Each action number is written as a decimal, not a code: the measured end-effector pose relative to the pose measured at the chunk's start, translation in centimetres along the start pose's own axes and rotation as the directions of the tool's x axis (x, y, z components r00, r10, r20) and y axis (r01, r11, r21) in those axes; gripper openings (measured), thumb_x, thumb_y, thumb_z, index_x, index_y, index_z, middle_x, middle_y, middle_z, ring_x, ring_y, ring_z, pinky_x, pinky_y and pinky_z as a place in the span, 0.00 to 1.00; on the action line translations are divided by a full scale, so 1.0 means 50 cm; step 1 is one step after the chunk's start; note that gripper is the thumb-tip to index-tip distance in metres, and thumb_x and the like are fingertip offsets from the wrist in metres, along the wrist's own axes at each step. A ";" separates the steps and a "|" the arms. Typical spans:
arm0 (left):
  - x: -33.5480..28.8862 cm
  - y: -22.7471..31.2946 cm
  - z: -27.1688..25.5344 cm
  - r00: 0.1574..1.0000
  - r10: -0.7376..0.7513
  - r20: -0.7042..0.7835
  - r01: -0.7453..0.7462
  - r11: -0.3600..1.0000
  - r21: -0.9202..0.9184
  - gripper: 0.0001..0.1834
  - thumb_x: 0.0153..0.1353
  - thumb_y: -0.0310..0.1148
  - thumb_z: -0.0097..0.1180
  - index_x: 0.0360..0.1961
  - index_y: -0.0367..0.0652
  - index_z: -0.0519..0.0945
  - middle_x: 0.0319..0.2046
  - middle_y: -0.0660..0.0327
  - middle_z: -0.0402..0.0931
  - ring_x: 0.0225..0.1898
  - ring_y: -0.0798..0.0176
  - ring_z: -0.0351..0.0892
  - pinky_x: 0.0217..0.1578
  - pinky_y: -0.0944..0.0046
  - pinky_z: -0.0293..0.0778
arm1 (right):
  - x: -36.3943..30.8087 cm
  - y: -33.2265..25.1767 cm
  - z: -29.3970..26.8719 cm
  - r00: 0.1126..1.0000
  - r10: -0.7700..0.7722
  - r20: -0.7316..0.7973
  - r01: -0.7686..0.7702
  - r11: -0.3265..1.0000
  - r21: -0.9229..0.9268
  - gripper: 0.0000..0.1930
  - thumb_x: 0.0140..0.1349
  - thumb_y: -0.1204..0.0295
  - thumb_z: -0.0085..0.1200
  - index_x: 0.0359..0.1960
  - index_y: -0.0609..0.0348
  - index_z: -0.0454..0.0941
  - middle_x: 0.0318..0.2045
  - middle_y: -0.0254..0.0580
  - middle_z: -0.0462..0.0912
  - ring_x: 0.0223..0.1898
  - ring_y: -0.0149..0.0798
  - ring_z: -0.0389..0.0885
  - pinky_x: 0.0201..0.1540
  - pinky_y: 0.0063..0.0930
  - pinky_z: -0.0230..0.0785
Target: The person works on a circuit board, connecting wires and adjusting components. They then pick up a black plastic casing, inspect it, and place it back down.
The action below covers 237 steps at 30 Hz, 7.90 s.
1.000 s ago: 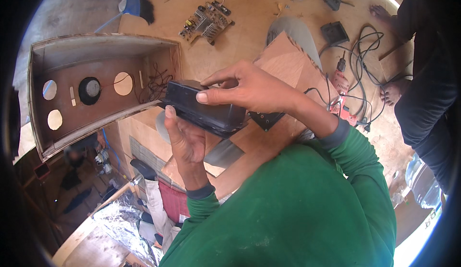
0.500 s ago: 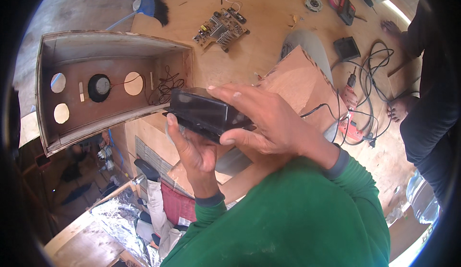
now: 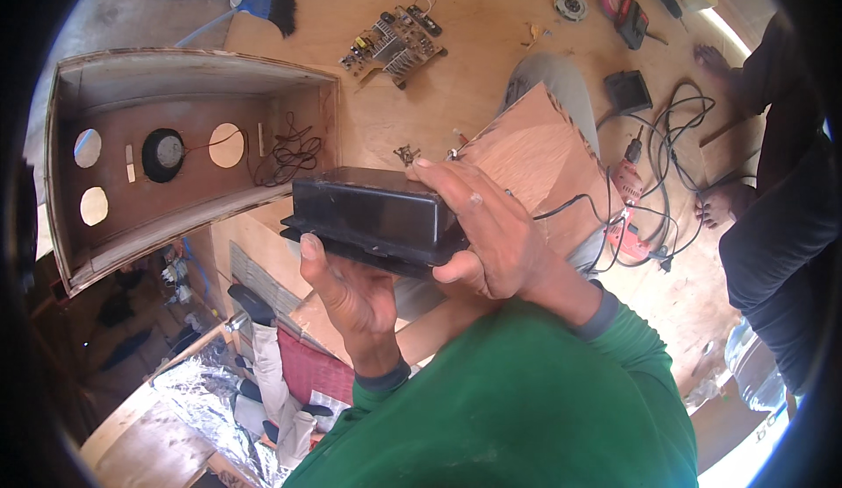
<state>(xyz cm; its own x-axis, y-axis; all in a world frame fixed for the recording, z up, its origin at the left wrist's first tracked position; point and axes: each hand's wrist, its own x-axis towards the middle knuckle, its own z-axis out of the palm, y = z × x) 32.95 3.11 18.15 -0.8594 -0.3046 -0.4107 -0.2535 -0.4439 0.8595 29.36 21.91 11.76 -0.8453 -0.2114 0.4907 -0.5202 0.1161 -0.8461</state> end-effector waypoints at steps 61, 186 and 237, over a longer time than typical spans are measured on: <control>0.001 0.020 -0.088 0.832 0.089 0.547 -0.191 0.973 0.132 0.82 0.32 0.42 0.97 0.85 0.36 0.53 0.79 0.52 0.59 0.82 0.52 0.61 0.80 0.47 0.65 | -0.009 -0.110 -0.045 0.900 0.364 0.240 -0.433 0.816 0.383 0.47 0.61 0.65 0.82 0.77 0.75 0.69 0.74 0.66 0.75 0.76 0.59 0.76 0.81 0.55 0.64; -0.025 -0.011 -0.184 0.898 0.402 0.181 -0.360 0.906 -0.223 0.83 0.32 0.60 0.95 0.84 0.40 0.55 0.73 0.58 0.68 0.76 0.48 0.72 0.81 0.34 0.64 | 0.110 0.070 -0.228 0.795 0.578 -0.182 -0.112 0.436 0.893 0.27 0.78 0.55 0.61 0.72 0.53 0.78 0.69 0.45 0.82 0.70 0.49 0.80 0.76 0.60 0.69; -0.225 0.117 -0.290 0.811 0.581 0.071 -0.467 0.715 -0.520 0.73 0.52 0.83 0.70 0.80 0.32 0.61 0.71 0.47 0.71 0.74 0.42 0.73 0.75 0.37 0.71 | 0.090 0.025 0.168 0.745 -0.080 0.662 0.004 0.993 0.115 0.09 0.72 0.78 0.64 0.51 0.66 0.85 0.43 0.53 0.88 0.45 0.52 0.88 0.49 0.47 0.80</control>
<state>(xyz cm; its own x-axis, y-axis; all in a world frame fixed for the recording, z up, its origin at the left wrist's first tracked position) 47.59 -8.30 23.40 -0.8755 -0.4451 0.1883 0.4513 -0.6134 0.6482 25.94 12.97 11.17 -0.5077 -0.8094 0.2951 -0.5061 0.0030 -0.8625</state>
